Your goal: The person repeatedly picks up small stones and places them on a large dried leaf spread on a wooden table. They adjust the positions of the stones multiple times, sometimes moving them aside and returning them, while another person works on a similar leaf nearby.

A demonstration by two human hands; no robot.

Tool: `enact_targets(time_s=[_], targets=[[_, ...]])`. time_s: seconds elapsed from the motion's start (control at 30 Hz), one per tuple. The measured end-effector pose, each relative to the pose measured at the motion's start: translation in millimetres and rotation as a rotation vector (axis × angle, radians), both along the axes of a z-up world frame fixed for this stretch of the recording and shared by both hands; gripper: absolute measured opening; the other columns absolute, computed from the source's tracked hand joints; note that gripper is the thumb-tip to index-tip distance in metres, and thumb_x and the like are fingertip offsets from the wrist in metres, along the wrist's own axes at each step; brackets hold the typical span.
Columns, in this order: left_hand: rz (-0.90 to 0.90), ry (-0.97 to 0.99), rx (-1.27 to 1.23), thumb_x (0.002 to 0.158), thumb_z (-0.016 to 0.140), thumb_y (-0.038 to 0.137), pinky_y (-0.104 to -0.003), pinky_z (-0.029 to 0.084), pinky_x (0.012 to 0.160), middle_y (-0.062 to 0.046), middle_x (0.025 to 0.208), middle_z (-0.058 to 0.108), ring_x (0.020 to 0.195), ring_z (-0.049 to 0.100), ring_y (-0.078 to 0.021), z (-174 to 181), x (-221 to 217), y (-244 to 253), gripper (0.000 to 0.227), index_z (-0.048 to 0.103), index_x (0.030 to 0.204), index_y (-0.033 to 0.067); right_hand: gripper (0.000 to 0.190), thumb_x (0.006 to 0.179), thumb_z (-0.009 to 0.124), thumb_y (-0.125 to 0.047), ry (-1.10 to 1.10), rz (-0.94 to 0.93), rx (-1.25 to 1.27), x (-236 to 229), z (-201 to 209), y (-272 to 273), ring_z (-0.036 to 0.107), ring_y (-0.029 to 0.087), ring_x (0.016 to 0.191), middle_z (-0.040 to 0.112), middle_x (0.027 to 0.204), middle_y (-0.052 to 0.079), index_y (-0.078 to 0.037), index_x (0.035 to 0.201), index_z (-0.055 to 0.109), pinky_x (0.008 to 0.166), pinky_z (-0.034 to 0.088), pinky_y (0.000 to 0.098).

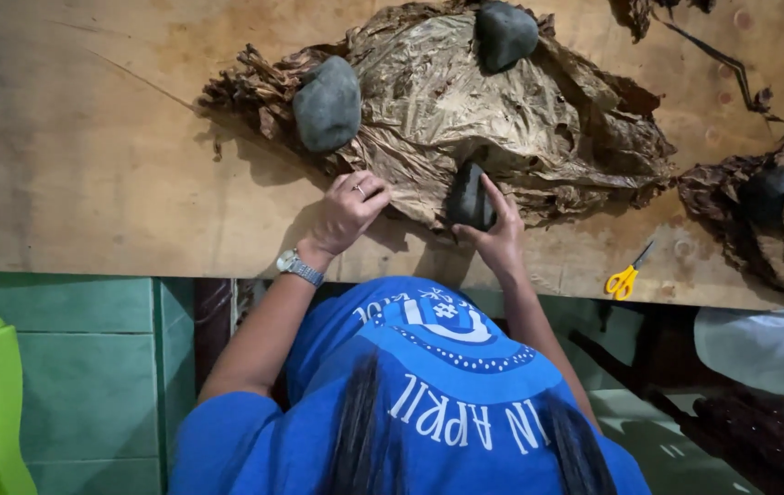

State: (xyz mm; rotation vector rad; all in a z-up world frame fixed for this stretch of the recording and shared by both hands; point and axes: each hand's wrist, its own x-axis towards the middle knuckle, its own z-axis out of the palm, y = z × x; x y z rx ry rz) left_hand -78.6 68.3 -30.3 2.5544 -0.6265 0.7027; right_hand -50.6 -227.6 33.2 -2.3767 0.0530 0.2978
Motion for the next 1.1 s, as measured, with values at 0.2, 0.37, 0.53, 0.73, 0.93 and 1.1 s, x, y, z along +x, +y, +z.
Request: enact_targets(time_s=[0.2, 0.37, 0.53, 0.73, 0.93, 1.1], targets=[[-0.019, 0.164, 0.048, 0.082, 0.073, 0.017, -0.034, 0.057, 0.086, 0.000, 0.107, 0.063, 0.105, 0.064, -0.0212, 12, -21, -1, 0.027, 0.068, 0.108, 0.0210, 0.103, 0.060, 0.098, -0.029, 0.040, 0.048, -0.045, 5, 1, -2, 0.065, 0.046, 0.108, 0.061, 0.120, 0.021, -0.036, 0.152, 0.053, 0.090, 0.051, 0.0495], [0.168, 0.018, 0.148, 0.083, 0.072, 0.021, -0.041, 0.040, 0.107, 0.000, 0.130, 0.057, 0.127, 0.049, -0.0203, 16, -12, -28, 0.045, 0.067, 0.127, 0.0297, 0.105, 0.057, 0.099, -0.033, 0.043, 0.056, -0.055, 10, -4, -8, 0.066, 0.043, 0.103, 0.061, 0.114, 0.018, -0.038, 0.151, 0.054, 0.085, 0.052, 0.0473], [0.155, 0.075, 0.101, 0.085, 0.070, 0.021, -0.043, 0.034, 0.109, 0.005, 0.116, 0.063, 0.123, 0.055, -0.0135, 16, 3, -26, 0.015, 0.063, 0.098, 0.0247, 0.104, 0.056, 0.099, -0.033, 0.041, 0.061, -0.026, 12, 6, -5, 0.065, 0.045, 0.099, 0.060, 0.110, 0.021, -0.035, 0.151, 0.056, 0.082, 0.052, 0.0474], [0.089, 0.064, 0.005, 0.098, 0.068, 0.029, -0.034, 0.046, 0.093, 0.008, 0.089, 0.065, 0.096, 0.065, -0.0117, 27, 10, -18, 0.008, 0.066, 0.104, 0.0255, 0.105, 0.057, 0.098, -0.035, 0.077, 0.089, -0.081, 17, 15, -4, 0.066, 0.047, 0.104, 0.062, 0.114, 0.023, -0.033, 0.152, 0.054, 0.085, 0.053, 0.0482], [0.032, 0.257, -0.167, 0.092, 0.062, 0.009, -0.037, 0.050, 0.086, 0.002, 0.091, 0.058, 0.091, 0.062, -0.0217, 12, 21, -27, 0.027, 0.069, 0.114, 0.0237, 0.109, 0.050, 0.101, -0.041, 0.173, 0.065, -0.075, 29, 13, -7, 0.062, 0.043, 0.121, 0.061, 0.131, 0.021, -0.042, 0.149, 0.054, 0.098, 0.053, 0.0475], [0.006, 0.637, -0.304, 0.098, 0.062, 0.031, -0.045, 0.047, 0.089, -0.002, 0.101, 0.056, 0.101, 0.055, -0.0285, 42, 38, -26, 0.016, 0.068, 0.110, 0.0244, 0.108, 0.051, 0.101, -0.034, 0.251, 0.063, -0.008, 30, 32, 1, 0.055, 0.041, 0.133, 0.059, 0.140, 0.020, -0.035, 0.149, 0.055, 0.110, 0.045, 0.0495]])
